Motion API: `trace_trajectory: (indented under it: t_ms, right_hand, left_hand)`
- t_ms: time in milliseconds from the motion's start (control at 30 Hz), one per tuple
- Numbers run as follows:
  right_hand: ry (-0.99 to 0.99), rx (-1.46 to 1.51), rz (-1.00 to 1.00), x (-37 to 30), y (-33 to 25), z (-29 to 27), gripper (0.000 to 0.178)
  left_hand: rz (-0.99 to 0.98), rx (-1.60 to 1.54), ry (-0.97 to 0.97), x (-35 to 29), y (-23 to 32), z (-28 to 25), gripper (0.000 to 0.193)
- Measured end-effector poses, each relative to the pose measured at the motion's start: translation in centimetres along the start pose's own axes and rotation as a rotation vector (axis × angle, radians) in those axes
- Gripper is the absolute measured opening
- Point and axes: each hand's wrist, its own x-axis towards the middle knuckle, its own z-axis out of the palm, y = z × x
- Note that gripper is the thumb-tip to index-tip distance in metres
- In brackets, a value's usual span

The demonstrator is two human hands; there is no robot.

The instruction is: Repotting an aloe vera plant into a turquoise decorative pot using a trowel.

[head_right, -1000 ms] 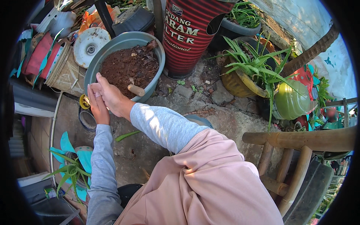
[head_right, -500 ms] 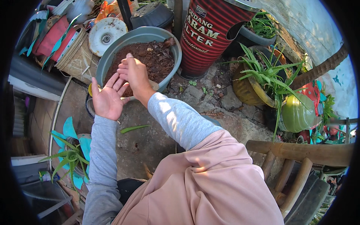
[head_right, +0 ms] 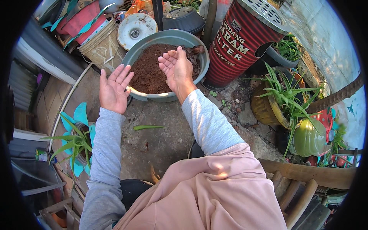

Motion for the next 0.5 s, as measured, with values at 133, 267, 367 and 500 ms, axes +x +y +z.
trace_trajectory:
  t_ms: [133, 267, 367, 500]
  right_hand:
    - [-0.070, -0.147, -0.077, 0.5, 0.4, -0.2, 0.015]
    - [-0.012, -0.206, -0.142, 0.2, 0.7, 0.2, 0.017]
    - [0.035, -0.231, -0.106, 0.4, 0.5, 0.2, 0.017]
    - [0.014, -0.329, -0.136, -0.1, 1.9, 1.1, 0.017]
  left_hand:
    - [0.052, 0.002, 0.058, 0.0, 1.3, -0.8, 0.065]
    - [0.130, 0.004, 0.089, -0.1, 2.8, -2.2, 0.070]
    - [0.094, -0.047, 0.021, -0.1, 3.4, -2.5, 0.079]
    - [0.055, -0.040, 0.014, -0.1, 3.2, -3.6, 0.078]
